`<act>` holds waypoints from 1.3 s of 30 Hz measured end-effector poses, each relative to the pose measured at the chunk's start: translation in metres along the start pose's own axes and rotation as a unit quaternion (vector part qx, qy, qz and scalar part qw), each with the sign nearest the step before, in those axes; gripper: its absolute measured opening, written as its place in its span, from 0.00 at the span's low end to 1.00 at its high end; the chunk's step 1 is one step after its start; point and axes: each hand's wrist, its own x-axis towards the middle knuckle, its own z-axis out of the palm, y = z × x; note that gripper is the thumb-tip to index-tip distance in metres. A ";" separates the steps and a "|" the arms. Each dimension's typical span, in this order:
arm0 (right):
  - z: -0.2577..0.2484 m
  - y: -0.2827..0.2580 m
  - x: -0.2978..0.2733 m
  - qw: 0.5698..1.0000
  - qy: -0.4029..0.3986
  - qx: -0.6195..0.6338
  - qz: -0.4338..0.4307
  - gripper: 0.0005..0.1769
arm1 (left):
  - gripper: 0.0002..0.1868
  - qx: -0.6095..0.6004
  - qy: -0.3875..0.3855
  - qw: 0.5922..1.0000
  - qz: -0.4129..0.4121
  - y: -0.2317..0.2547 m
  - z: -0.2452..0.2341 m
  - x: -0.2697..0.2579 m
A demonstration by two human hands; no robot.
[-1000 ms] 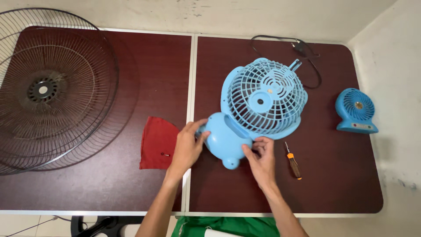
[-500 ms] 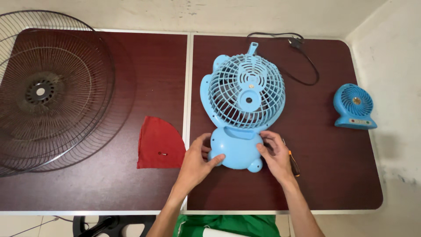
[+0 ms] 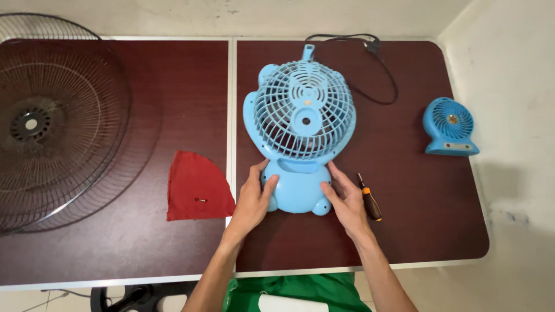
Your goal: The person uses a screwdriver to remove screws from the base of a blue bear-shaped electric fan. Screws are placed on a red cloth. The fan remains assembled on the table throughout the clip.
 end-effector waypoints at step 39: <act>-0.065 -0.016 -0.052 0.836 0.192 -0.511 -0.059 0.23 | 0.46 0.122 0.132 0.971 0.156 0.007 0.010 -0.037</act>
